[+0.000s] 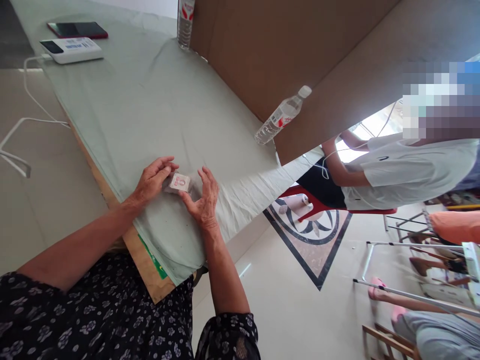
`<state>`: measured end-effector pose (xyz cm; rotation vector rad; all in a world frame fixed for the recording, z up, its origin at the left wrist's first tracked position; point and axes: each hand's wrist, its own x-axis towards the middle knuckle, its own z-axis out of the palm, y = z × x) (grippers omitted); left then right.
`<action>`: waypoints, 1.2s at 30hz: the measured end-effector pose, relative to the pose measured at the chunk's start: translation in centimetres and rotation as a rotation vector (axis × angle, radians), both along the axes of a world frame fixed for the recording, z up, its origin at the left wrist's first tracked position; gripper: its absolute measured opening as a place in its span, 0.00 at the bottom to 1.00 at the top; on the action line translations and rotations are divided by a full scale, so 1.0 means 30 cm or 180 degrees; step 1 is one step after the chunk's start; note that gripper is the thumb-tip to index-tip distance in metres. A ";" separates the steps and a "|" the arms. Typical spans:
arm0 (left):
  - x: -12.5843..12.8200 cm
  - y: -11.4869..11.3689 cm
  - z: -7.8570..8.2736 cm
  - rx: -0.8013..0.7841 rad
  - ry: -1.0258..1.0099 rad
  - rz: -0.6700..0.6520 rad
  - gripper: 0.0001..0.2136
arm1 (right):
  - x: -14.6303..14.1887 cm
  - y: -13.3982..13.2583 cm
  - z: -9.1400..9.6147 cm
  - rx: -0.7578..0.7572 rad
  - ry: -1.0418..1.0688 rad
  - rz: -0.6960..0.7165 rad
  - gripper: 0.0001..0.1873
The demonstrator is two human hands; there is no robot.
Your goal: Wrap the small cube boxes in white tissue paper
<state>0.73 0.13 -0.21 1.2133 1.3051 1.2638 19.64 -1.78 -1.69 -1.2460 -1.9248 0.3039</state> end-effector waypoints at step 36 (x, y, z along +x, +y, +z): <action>0.000 -0.019 0.006 0.0070 0.0165 0.0000 0.30 | -0.002 0.013 0.036 -0.0022 0.0157 0.0189 0.20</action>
